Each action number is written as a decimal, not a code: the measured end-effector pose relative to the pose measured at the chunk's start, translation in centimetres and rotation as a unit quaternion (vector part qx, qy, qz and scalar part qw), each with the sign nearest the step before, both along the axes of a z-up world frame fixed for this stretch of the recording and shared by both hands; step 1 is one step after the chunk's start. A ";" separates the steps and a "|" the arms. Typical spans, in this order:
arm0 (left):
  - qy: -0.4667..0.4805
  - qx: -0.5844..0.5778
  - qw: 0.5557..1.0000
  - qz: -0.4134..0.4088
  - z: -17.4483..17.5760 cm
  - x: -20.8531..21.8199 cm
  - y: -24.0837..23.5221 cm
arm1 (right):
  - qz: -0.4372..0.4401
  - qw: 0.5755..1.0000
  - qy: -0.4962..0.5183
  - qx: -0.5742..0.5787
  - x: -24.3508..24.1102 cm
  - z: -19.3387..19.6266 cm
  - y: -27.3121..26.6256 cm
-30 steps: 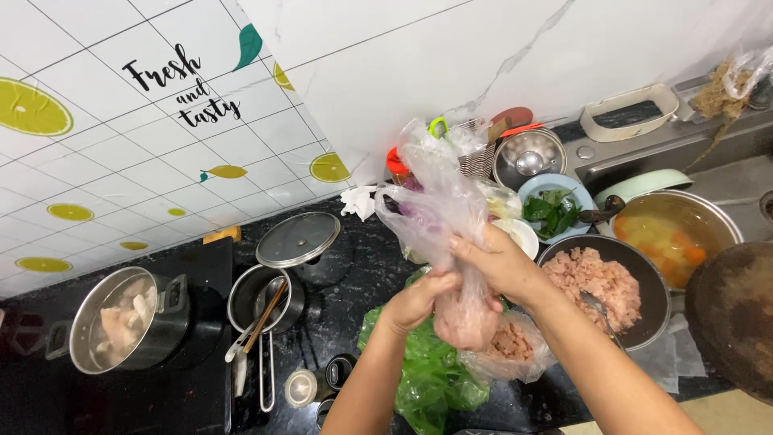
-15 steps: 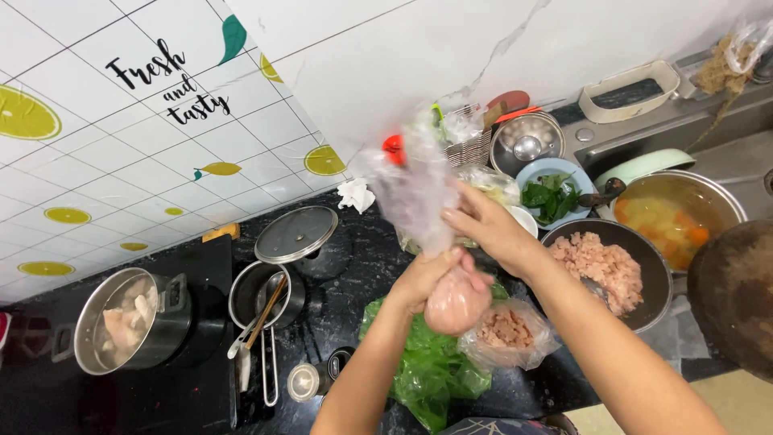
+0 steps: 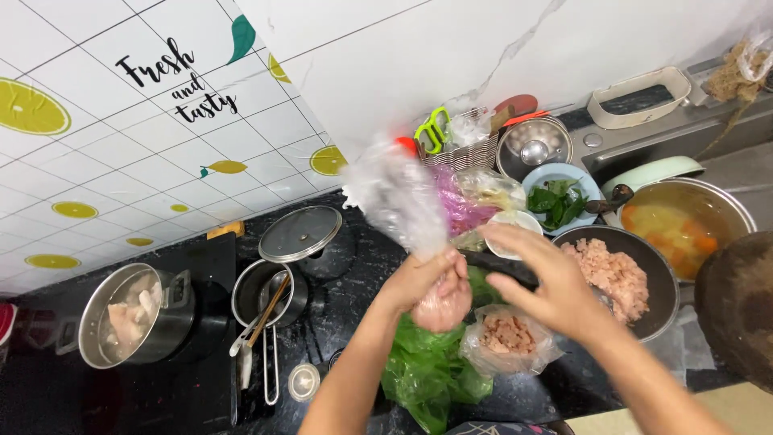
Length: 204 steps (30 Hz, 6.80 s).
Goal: The recorder is seen preparing minced meat and portioning it into plastic bags on a kitchen counter.
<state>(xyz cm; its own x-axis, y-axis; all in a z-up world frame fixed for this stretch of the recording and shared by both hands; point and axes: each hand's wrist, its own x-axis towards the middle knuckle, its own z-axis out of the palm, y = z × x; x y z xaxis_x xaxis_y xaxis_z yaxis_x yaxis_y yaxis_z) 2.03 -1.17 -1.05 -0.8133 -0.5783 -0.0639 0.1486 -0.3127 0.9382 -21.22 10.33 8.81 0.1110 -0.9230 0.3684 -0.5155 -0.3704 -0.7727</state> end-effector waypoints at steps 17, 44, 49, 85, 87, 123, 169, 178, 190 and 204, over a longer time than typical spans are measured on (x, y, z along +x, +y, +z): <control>-0.244 -0.329 0.904 -0.121 4.7 0.0 2.8 | 0.289 0.872 0.052 0.391 -2.3 -2.3 -3.7; -0.231 -0.307 0.923 0.018 5.8 -1.9 4.2 | 0.020 0.939 0.336 0.070 -1.9 0.4 -0.1; -0.217 -0.279 0.931 -0.085 5.6 -0.9 3.4 | 0.081 0.916 0.330 0.216 -5.7 1.0 0.6; -0.128 -0.342 0.926 0.092 8.4 0.0 2.8 | 0.004 0.992 0.126 -0.010 1.3 -1.4 0.1; -0.129 -0.312 0.937 0.092 8.3 0.6 2.8 | 0.017 0.987 0.143 -0.066 1.3 0.3 -0.5; -0.153 -0.219 0.953 0.143 7.1 6.4 5.4 | 0.235 0.968 -0.027 0.084 5.5 -0.8 -5.9; 0.017 -0.185 0.968 0.168 9.5 6.6 11.1 | 0.137 0.990 -0.023 0.029 8.1 2.5 1.7; -0.138 -0.359 0.902 0.199 13.8 5.6 12.3 | 0.149 0.980 0.011 -0.132 8.4 4.0 0.8; -0.233 -0.467 0.831 0.193 11.0 5.5 12.3 | 0.109 0.988 -0.005 -0.107 8.9 4.2 0.2; -0.193 -0.474 0.847 0.146 11.6 5.9 12.6 | 0.241 0.944 0.144 -0.174 7.2 4.0 0.5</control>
